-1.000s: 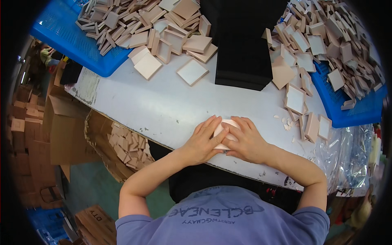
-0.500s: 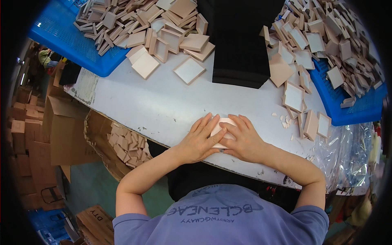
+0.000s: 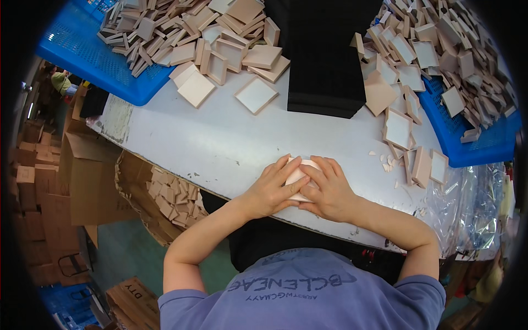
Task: Assembling small white jewelry-style boxes by inserting black foam pieces.
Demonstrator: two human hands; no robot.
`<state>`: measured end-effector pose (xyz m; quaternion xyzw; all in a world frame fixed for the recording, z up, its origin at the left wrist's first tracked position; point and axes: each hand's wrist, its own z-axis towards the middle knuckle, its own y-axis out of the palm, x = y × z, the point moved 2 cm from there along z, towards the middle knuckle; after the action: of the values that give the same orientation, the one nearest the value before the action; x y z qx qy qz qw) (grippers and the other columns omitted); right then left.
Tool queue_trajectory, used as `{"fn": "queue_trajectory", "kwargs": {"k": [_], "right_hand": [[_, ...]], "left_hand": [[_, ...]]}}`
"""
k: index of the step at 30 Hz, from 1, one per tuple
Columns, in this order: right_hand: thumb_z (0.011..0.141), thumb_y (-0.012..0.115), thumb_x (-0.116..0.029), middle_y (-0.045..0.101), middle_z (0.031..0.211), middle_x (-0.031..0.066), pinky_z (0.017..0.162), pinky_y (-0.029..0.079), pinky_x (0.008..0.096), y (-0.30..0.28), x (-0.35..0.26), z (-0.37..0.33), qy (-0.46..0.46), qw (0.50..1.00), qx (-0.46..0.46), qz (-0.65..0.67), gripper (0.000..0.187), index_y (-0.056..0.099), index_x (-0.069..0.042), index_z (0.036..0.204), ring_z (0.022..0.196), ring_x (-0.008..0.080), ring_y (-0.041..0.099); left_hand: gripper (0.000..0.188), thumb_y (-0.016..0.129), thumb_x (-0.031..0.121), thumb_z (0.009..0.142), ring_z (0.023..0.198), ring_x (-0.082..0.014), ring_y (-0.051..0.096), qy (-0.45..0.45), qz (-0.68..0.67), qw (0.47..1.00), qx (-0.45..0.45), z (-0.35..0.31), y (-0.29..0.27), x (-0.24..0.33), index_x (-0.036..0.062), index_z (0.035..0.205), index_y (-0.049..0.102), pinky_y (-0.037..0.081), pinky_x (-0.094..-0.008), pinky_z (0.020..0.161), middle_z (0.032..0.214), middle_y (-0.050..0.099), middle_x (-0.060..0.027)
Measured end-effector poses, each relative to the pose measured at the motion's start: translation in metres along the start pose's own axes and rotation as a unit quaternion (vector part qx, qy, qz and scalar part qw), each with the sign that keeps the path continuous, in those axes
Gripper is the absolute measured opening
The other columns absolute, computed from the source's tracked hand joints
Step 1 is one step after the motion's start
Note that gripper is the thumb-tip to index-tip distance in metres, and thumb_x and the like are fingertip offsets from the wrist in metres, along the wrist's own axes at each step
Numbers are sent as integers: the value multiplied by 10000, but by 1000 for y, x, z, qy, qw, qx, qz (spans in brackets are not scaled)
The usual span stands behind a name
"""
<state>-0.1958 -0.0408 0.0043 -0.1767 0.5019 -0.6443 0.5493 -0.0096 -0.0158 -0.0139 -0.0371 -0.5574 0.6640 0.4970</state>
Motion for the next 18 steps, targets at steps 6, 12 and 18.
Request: {"fn": "queue_trajectory", "kwargs": {"k": [6, 12, 18], "right_hand": [[690, 740, -274, 436, 1224, 184, 922, 339, 505, -7, 2, 0, 20, 997, 9, 68, 456, 505, -73, 1026, 1132, 383, 423], [672, 754, -224, 476, 1207, 181, 921, 360, 442, -9, 19, 5, 117, 972, 25, 204, 657, 438, -9, 1207, 1100, 362, 454], [584, 819, -191, 464, 1226, 183, 922, 395, 411, -9, 4, 12, 147, 978, -10, 149, 848, 382, -9, 1288, 1106, 341, 459]], "left_hand": [[669, 697, 182, 741, 1240, -464, 339, 12, -28, 999, -25, -1, -1, -3, 88, 1341, 415, 309, -493, 998, 1422, 270, -249], [751, 699, 195, 729, 1225, -436, 365, -4, -66, 998, 5, 4, 1, -3, 39, 1374, 347, 333, -458, 975, 1412, 252, -286], [871, 718, 163, 686, 1237, -378, 380, -57, -80, 995, 37, 5, -5, 1, 22, 1412, 258, 333, -422, 988, 1421, 265, -247]]}}
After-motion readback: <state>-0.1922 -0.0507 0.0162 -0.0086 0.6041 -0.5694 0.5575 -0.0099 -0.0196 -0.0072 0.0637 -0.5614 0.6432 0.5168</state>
